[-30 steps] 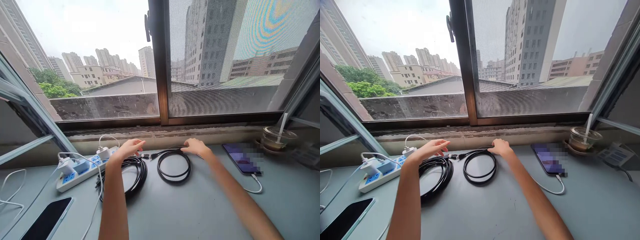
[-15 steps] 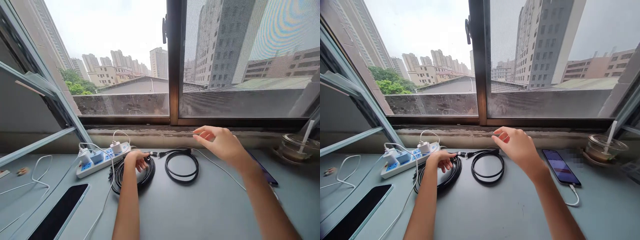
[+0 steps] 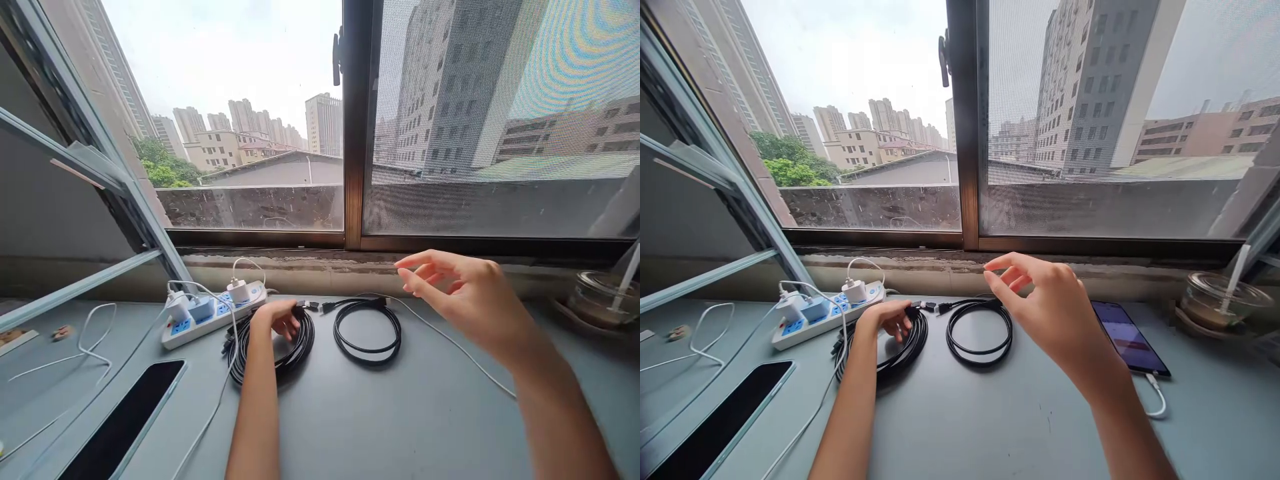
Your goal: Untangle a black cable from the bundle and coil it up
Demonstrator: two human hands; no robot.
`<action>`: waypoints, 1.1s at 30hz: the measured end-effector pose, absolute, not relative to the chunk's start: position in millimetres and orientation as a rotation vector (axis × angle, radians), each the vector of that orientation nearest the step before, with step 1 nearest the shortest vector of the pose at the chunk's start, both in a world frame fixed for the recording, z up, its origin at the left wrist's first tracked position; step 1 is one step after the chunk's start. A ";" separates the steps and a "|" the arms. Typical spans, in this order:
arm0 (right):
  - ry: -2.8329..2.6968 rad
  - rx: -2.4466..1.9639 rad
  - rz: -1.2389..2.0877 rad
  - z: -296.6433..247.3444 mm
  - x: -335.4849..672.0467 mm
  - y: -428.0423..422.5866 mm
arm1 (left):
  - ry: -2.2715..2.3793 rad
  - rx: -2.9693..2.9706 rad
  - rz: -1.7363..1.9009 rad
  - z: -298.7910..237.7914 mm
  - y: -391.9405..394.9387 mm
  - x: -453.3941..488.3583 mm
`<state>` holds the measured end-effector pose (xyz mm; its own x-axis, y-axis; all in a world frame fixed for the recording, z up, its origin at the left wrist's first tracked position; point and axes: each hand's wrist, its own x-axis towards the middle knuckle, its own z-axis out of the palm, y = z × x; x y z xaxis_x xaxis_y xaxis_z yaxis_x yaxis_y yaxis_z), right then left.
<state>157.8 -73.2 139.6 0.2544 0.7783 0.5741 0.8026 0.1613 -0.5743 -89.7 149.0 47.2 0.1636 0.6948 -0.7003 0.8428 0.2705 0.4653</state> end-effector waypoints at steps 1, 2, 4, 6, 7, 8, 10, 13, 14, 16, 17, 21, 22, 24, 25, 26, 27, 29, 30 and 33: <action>-1.503 -1.589 -0.041 139.8 158.1 -73.8 | 1.568 1.484 -0.186 49.8 147.7 -88.5; -1.499 -1.580 -0.047 140.0 158.2 -74.2 | 1.562 1.505 -0.181 53.0 146.2 -87.3; -1.490 -1.568 -0.040 140.0 158.4 -74.3 | 1.542 1.550 -0.163 60.5 142.5 -84.5; -1.481 -1.567 -0.019 139.8 158.3 -73.9 | 1.518 1.596 -0.146 68.4 138.0 -81.5; -1.480 -1.569 -0.009 139.6 158.3 -73.5 | 1.508 1.612 -0.146 72.3 135.6 -80.1; -1.481 -1.571 -0.003 139.4 158.2 -73.3 | 1.500 1.624 -0.155 76.2 133.1 -79.0; -1.487 -1.577 0.001 139.1 158.1 -73.0 | 1.478 1.640 -0.186 83.5 128.5 -78.3; -1.500 -1.581 -0.006 138.9 158.3 -73.6 | 1.456 1.665 -0.166 93.0 125.1 -82.7; -1.505 -1.581 -0.010 139.0 158.5 -73.9 | 1.474 1.680 -0.121 95.5 125.5 -85.8; -1.520 -1.577 -0.017 139.4 159.1 -74.7 | 1.551 1.753 0.016 98.5 128.9 -93.7; -1.532 -1.573 -0.020 139.6 159.3 -75.0 | 1.593 1.813 0.089 98.8 131.6 -98.0; -1.579 -1.558 -0.018 139.8 159.9 -75.0 | 1.613 2.051 0.168 91.1 144.7 -109.7; -1.587 -1.557 -0.016 139.7 159.9 -74.9 | 1.603 2.062 0.115 87.1 147.7 -110.3; -1.594 -1.558 -0.013 139.6 159.8 -74.9 | 1.604 2.047 0.007 77.7 152.6 -108.6; -1.593 -1.556 -0.013 139.7 159.6 -75.2 | 1.617 2.036 -0.023 72.9 154.4 -107.0; -1.589 -1.552 -0.013 140.0 159.3 -75.9 | 1.634 2.032 -0.027 68.4 155.8 -105.3; -1.583 -1.549 -0.012 140.6 159.0 -77.0 | 1.650 2.035 -0.013 64.3 156.8 -103.6; -1.569 -1.545 -0.013 142.4 158.4 -80.0 | 1.676 2.045 0.029 58.0 157.6 -101.5; -1.563 -1.547 -0.013 143.5 158.3 -81.8 | 1.684 2.050 0.054 55.9 157.5 -101.1; -1.539 -1.552 -0.025 147.1 158.8 -87.0 | 1.690 2.055 0.132 53.5 155.2 -102.4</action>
<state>158.8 -87.0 147.1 0.2177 0.7793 0.5877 0.7977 0.2048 -0.5672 -102.4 155.2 53.5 0.2356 0.9467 -0.2197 0.9012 -0.1282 0.4141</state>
